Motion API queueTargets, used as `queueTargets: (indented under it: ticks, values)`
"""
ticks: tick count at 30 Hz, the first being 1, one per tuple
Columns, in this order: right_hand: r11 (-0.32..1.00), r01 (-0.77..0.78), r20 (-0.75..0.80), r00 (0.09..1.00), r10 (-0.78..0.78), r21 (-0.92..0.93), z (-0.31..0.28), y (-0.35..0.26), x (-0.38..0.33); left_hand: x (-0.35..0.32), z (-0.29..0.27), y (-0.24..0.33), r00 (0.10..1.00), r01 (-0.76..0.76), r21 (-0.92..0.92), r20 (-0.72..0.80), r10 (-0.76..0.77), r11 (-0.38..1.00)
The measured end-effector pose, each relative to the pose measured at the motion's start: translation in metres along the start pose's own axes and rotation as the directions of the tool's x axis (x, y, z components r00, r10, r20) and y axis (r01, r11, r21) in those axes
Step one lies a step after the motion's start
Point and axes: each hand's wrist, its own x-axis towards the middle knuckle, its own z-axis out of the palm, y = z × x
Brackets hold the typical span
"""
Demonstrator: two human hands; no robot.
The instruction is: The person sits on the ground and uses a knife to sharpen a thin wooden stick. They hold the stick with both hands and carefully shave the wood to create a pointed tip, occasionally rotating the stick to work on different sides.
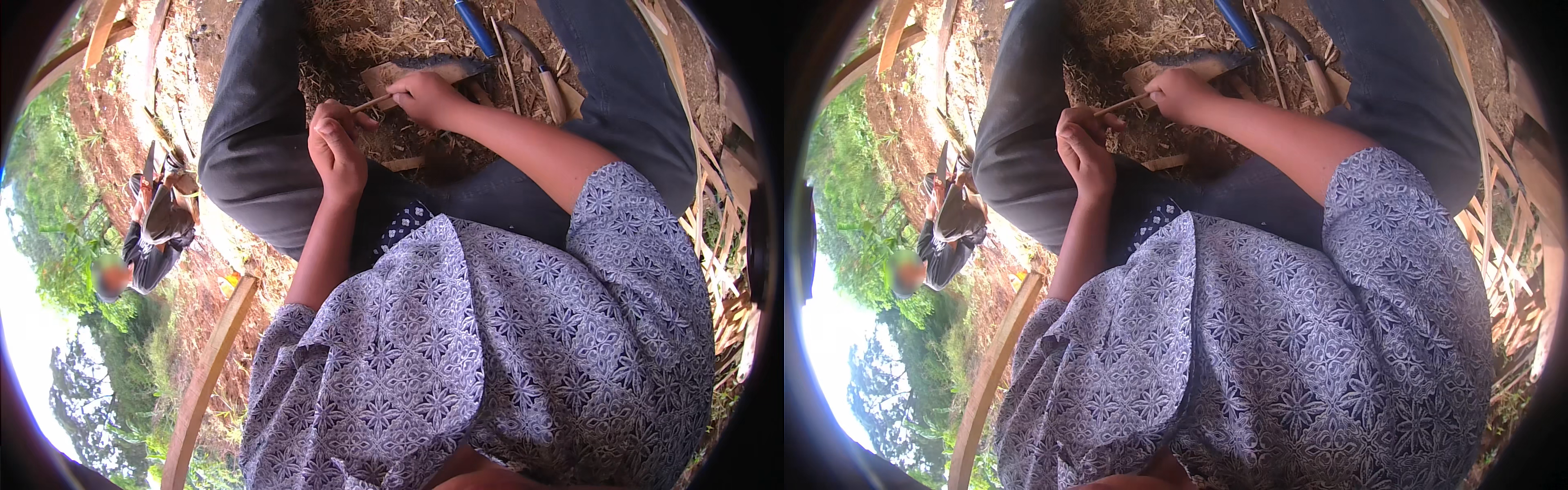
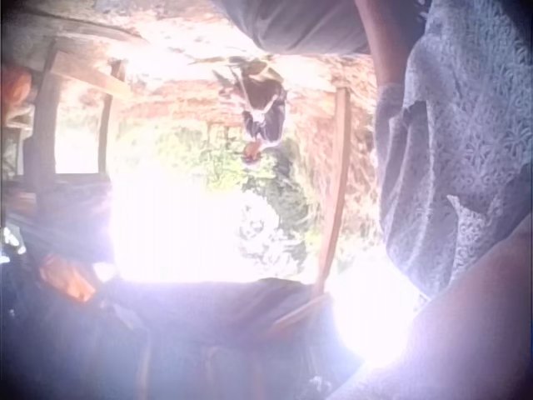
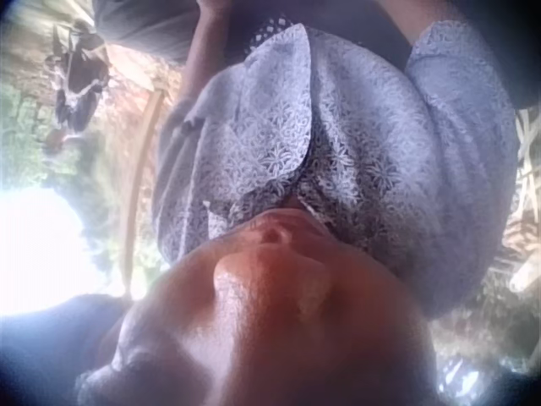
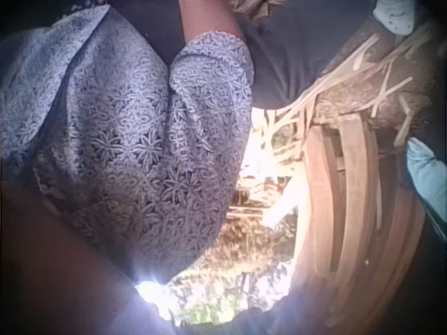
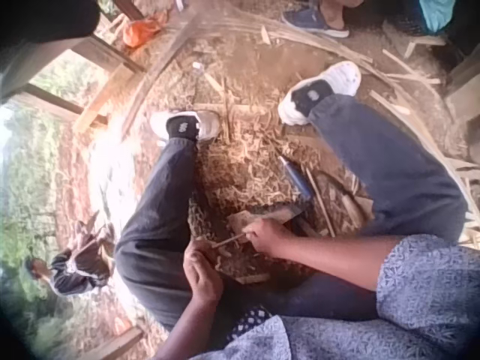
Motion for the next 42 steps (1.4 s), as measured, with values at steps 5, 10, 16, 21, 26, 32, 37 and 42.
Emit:
queueTargets:
  ticks: [5,10,16,21,26,32,37,42]
  values:
    - [0.983,0.132,-0.083,0.989,-0.122,0.127,0.010,-0.022,-0.008,0.003,0.001,-0.002,0.989,0.035,-0.026,-0.144,-0.038,0.999]
    - [0.973,0.229,-0.128,0.966,-0.224,0.019,0.006,-0.028,-0.004,0.003,-0.001,-0.004,0.998,-0.029,0.021,-0.056,0.031,0.999]
    - [0.998,0.012,-0.008,1.000,-0.012,0.062,0.012,0.011,0.003,0.003,0.002,-0.002,0.999,-0.037,0.034,0.023,0.036,0.999]
    - [0.973,0.192,-0.022,0.981,-0.191,0.128,0.002,-0.041,-0.009,0.003,0.001,-0.004,0.991,0.016,-0.036,-0.129,-0.021,0.999]
    - [0.998,0.000,0.001,1.000,0.000,-0.063,-0.007,0.026,0.003,0.008,0.006,0.008,0.979,0.102,-0.088,-0.169,-0.116,0.991]
    - [0.993,-0.118,-0.058,0.991,0.118,0.005,-0.039,0.000,0.009,0.004,0.007,0.009,0.974,0.152,-0.062,-0.158,-0.160,0.986]
    - [0.987,-0.067,-0.263,0.964,0.027,-0.145,-0.033,0.027,0.010,0.006,0.001,-0.001,0.994,-0.019,0.366,-0.096,0.058,0.931]
    - [0.969,-0.035,-0.226,0.974,-0.021,-0.243,-0.029,0.015,-0.006,0.005,0.010,0.021,0.998,0.048,0.453,-0.063,-0.021,0.890]
